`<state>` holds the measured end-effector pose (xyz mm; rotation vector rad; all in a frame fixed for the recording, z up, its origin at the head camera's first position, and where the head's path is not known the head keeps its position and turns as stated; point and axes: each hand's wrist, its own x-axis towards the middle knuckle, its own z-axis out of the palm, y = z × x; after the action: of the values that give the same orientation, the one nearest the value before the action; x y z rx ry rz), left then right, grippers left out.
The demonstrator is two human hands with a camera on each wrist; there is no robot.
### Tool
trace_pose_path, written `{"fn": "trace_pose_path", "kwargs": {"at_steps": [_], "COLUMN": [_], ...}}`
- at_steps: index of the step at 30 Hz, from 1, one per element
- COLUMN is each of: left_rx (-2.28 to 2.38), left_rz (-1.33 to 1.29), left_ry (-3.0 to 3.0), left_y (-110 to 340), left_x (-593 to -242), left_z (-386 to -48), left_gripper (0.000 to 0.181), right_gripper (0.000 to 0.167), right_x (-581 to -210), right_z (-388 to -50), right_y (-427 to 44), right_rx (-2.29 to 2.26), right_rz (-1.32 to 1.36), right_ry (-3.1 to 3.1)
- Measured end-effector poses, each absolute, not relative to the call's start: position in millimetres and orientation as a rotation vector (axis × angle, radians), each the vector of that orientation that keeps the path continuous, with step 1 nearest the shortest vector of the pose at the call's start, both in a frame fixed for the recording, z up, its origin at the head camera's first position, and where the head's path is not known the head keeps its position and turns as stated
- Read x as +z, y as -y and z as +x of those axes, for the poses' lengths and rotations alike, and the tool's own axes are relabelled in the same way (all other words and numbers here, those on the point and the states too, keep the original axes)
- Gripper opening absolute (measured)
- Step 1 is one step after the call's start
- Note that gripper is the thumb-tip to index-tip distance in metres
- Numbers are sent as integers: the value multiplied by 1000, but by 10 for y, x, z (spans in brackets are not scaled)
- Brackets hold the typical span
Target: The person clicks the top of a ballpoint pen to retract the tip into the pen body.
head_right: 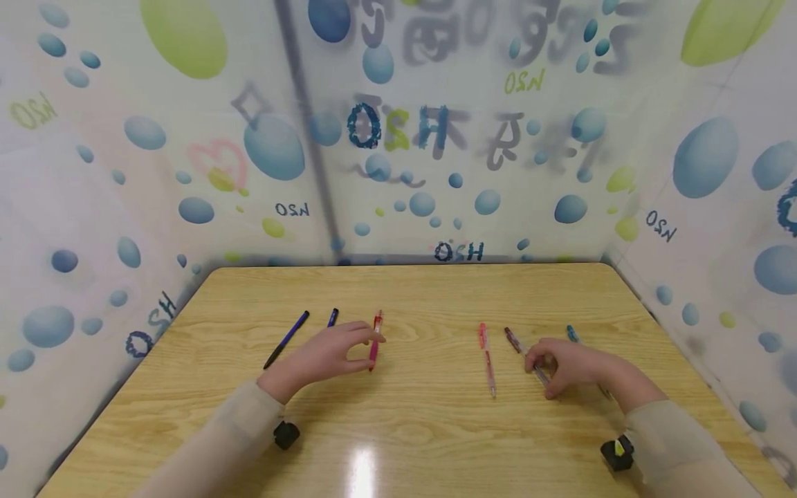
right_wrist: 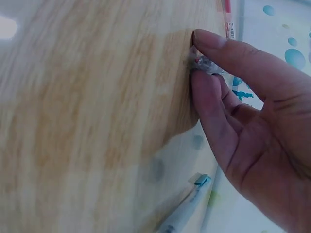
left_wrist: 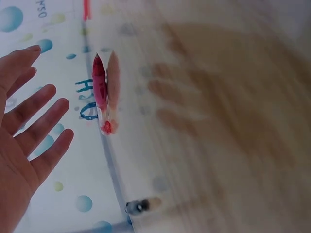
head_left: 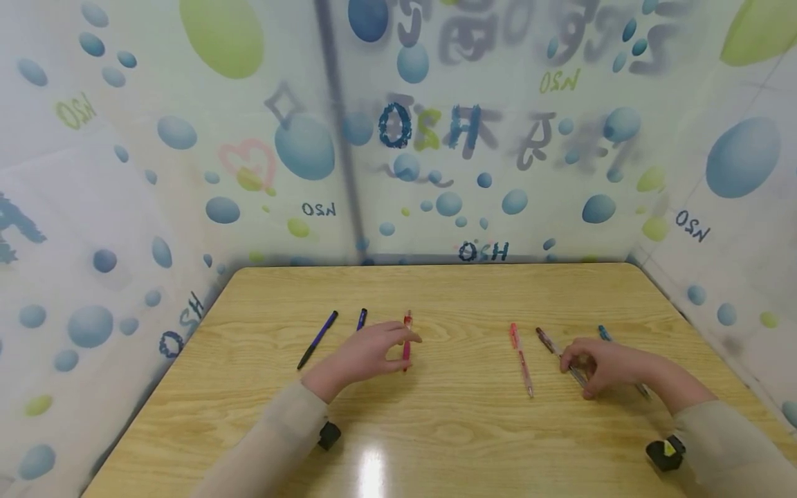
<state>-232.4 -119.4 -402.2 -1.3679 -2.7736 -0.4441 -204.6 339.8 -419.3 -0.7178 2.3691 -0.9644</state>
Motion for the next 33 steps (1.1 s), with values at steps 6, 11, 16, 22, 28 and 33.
{"fn": "trace_pose_path", "kwargs": {"at_steps": [6,11,16,22,28,33], "left_rx": [-423,-446,-503,-541,-573,-599], "left_rz": [-1368,-1391,-1411,-1434,-1452,-1468], "left_ry": [2800,2804,2782,2771,2758,2739], "left_y": [1037,939,870,780,640,532], "left_x": [-3972,-3963,-3960,-3920,-3859,-3823], "left_z": [-2339,-2343,-2349,-2339,-2303,-2286], "left_gripper": [40,41,41,40,41,41], "right_gripper": [40,40,41,45,46,47], "right_x": [-4188,-4176,-4142,-4108,-4116,-4122], "right_z": [-2050,-2043,-2018,-1996,-1973,-1938], "right_y": [-3402,-3398,-3419,-3429,-3462,-3462], "right_rx": [-996,-1027,-1060,-1074,-1096,-1135], "right_rz": [-697,-650,-624,-610,-622,-627], "right_ry": [-2338,-2308,-2278,-2269,-2268,-2310]}}
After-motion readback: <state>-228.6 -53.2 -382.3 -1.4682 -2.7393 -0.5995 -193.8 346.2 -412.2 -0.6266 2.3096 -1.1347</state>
